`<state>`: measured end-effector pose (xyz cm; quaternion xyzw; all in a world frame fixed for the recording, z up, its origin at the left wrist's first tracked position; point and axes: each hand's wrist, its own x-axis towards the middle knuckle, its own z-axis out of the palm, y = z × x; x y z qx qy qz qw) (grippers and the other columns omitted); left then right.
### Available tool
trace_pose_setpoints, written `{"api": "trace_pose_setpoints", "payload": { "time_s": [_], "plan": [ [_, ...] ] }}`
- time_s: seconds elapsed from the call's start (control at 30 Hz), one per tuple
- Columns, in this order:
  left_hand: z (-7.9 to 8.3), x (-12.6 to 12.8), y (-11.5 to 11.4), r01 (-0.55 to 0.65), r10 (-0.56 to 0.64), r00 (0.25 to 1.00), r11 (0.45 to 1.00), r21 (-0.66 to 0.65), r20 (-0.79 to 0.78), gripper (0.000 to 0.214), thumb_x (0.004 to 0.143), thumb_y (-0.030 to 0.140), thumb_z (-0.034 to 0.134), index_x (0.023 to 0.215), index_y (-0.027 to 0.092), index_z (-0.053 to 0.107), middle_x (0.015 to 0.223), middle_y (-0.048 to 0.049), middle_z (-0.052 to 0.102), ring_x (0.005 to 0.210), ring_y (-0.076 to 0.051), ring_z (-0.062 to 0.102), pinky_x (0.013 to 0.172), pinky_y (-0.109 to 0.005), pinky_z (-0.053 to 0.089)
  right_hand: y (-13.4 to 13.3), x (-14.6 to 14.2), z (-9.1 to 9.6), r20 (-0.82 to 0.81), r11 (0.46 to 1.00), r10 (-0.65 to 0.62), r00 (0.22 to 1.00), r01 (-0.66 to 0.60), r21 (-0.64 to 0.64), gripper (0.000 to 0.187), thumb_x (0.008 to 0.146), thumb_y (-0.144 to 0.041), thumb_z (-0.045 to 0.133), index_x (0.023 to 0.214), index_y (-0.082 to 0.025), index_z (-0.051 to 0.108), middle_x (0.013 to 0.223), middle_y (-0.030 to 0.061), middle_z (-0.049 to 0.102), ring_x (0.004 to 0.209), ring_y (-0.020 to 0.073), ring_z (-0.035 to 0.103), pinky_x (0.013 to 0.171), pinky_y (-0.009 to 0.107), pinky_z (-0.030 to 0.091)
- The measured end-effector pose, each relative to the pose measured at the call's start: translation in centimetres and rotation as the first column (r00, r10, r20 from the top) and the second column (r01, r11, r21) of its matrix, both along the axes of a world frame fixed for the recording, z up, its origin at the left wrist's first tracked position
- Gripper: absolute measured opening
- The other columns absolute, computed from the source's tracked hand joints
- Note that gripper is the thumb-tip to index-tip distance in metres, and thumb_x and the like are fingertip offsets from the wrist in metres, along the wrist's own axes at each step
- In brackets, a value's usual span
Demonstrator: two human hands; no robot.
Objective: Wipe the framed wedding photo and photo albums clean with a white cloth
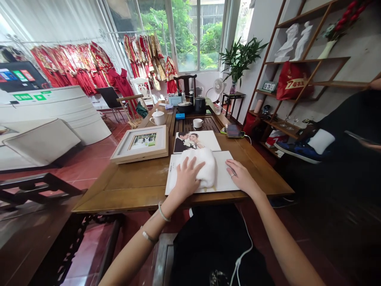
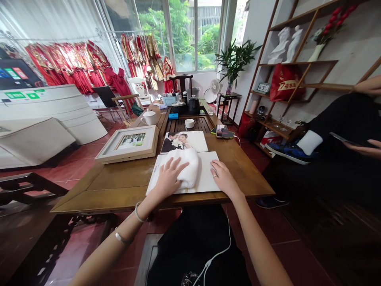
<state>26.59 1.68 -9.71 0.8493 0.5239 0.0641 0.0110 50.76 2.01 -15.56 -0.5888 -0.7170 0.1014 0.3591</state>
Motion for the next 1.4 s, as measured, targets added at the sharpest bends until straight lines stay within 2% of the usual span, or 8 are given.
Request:
{"api": "trace_pose_setpoints", "payload": {
  "time_s": [0.2,0.3,0.4,0.67,0.77,0.9,1.1,1.4],
  "plan": [
    [-0.2,-1.6,-5.9,0.005,-0.005,1.0,1.0,-0.009,0.021,0.079,0.071,0.013,0.058,0.143,0.037,0.036,0.155,-0.0036,0.027,0.142,-0.035,0.017,0.112,-0.06,0.016,0.0,0.3,-0.4,-0.026,0.998,0.065,0.998,-0.065,0.007,0.038,0.091,-0.03,0.042,0.122,-0.019,0.062,0.134,0.0121,0.057,0.128,0.0269,0.049,0.113,0.05,0.033],
    [-0.4,-2.6,-6.4,-0.022,0.022,1.0,1.0,0.014,0.011,0.077,0.071,0.014,0.059,0.143,0.034,0.038,0.154,-0.0055,0.029,0.142,-0.036,0.019,0.114,-0.06,0.01,0.1,0.7,-0.3,-0.066,0.992,0.129,0.989,-0.129,0.008,0.037,0.091,-0.03,0.044,0.122,-0.022,0.062,0.134,0.0097,0.058,0.129,0.0251,0.049,0.114,0.049,0.031],
    [-0.1,-3.2,-4.3,-0.027,0.028,1.0,0.999,0.027,-0.006,0.071,0.074,0.017,0.058,0.142,0.031,0.04,0.152,-0.0077,0.033,0.141,-0.036,0.023,0.115,-0.053,0.017,0.2,1.1,-0.2,-0.108,0.988,0.152,0.982,-0.155,-0.02,0.036,0.089,-0.032,0.048,0.122,-0.025,0.063,0.134,0.0081,0.058,0.127,0.0251,0.051,0.112,0.049,0.035],
    [0.1,-2.9,4.3,-0.086,0.087,0.996,0.993,0.077,-0.008,0.061,0.081,0.024,0.054,0.141,0.028,0.043,0.149,-0.009,0.036,0.138,-0.036,0.029,0.111,-0.048,0.027,0.0,1.4,0.1,-0.119,0.985,0.152,0.981,-0.16,-0.063,0.038,0.09,-0.033,0.048,0.124,-0.025,0.061,0.136,0.0074,0.056,0.13,0.0249,0.048,0.112,0.049,0.034],
    [-0.1,-2.5,5.8,-0.087,0.088,0.996,0.993,0.083,-0.01,0.062,0.081,0.025,0.053,0.142,0.031,0.041,0.152,-0.0084,0.032,0.139,-0.038,0.025,0.108,-0.051,0.03,0.0,1.3,0.1,-0.106,0.985,0.15,0.983,-0.158,-0.07,0.039,0.09,-0.034,0.047,0.124,-0.022,0.061,0.136,0.0089,0.056,0.13,0.0251,0.048,0.113,0.049,0.034],
    [-0.1,-1.1,6.0,-0.036,0.038,0.998,0.998,0.051,-0.049,0.063,0.082,0.027,0.054,0.143,0.037,0.038,0.153,-0.0053,0.029,0.139,-0.039,0.022,0.105,-0.055,0.03,0.1,1.3,-0.1,-0.112,0.988,0.146,0.983,-0.152,-0.04,0.037,0.09,-0.033,0.048,0.123,-0.023,0.062,0.135,0.0085,0.058,0.129,0.0251,0.049,0.112,0.049,0.034],
    [0.6,-0.5,3.6,0.01,-0.01,0.999,1.0,-0.009,-0.053,0.066,0.082,0.025,0.055,0.144,0.036,0.035,0.152,-0.0066,0.031,0.138,-0.04,0.024,0.105,-0.055,0.031,0.2,1.3,-0.2,-0.126,0.988,0.145,0.981,-0.15,-0.033,0.037,0.089,-0.033,0.049,0.122,-0.024,0.062,0.134,0.0085,0.058,0.128,0.0253,0.05,0.112,0.05,0.035],
    [0.4,-4.4,-5.1,0.044,-0.044,0.999,0.999,-0.012,-0.013,0.08,0.069,0.015,0.06,0.142,0.04,0.037,0.155,-0.0012,0.028,0.141,-0.036,0.02,0.109,-0.052,0.028,0.2,1.3,-0.2,-0.131,0.989,0.139,0.982,-0.144,-0.031,0.036,0.089,-0.034,0.049,0.121,-0.026,0.063,0.133,0.0071,0.059,0.128,0.0245,0.051,0.112,0.049,0.035]
  ]
}}
